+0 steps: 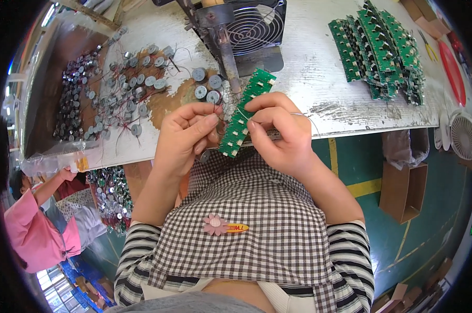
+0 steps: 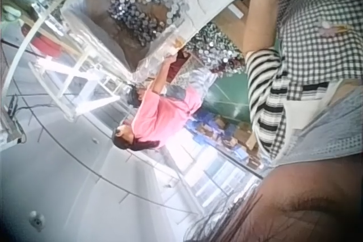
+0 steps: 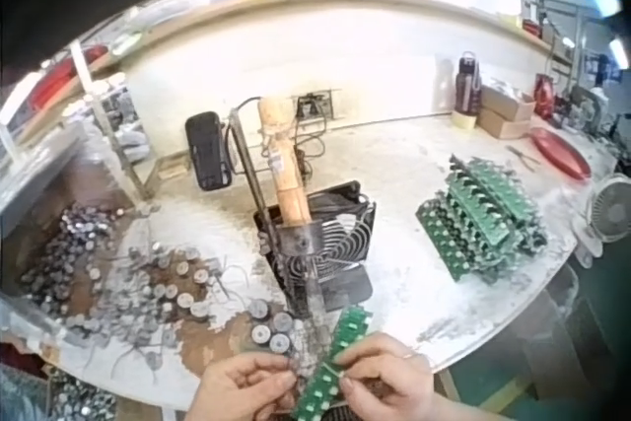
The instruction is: The person assembles electronic components onto a printed circuit board by hand, attaching small motors, wires, and a cooling fan. The components are soldered in place using a soldering station.
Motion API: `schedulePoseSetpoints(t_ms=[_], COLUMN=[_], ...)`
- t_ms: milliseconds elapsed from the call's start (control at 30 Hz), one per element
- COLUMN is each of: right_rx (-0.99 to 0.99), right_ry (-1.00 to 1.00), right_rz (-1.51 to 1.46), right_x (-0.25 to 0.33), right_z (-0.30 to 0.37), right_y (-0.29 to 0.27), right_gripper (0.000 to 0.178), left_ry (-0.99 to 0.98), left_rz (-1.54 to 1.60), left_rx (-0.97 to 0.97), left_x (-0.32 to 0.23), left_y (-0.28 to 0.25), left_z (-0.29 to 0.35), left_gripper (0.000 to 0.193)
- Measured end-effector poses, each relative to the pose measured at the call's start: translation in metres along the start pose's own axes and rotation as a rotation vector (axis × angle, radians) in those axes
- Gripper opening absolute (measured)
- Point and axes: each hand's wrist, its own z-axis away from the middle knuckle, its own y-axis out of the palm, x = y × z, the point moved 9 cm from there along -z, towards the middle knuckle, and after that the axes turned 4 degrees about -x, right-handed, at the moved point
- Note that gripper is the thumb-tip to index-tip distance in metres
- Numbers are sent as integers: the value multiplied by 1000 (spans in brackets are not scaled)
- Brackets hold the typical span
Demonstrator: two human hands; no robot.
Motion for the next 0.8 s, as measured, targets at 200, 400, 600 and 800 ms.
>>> schedulePoseSetpoints(t_ms=[200,400,600,800], right_rx=[-20,-20,-2,-15], right_ry=[-34,-87,-162,-95], right_rz=[-72,-42,16,53], right_x=[-2,5,15,12], right_z=[2,-5,-11,-13], right_y=[-7,-10,-10,-10], right_gripper=[11,11,11,11], left_ry=[45,187,111,31], left_rz=[4,-180,-52,-29], left_rx=[-52,-51,-18,-7], left_x=[-1,-10,-8,-5], left_y=[8,14,21,21], left_z=[-4,-7,-14,-17], left_gripper=[17,11,7,8])
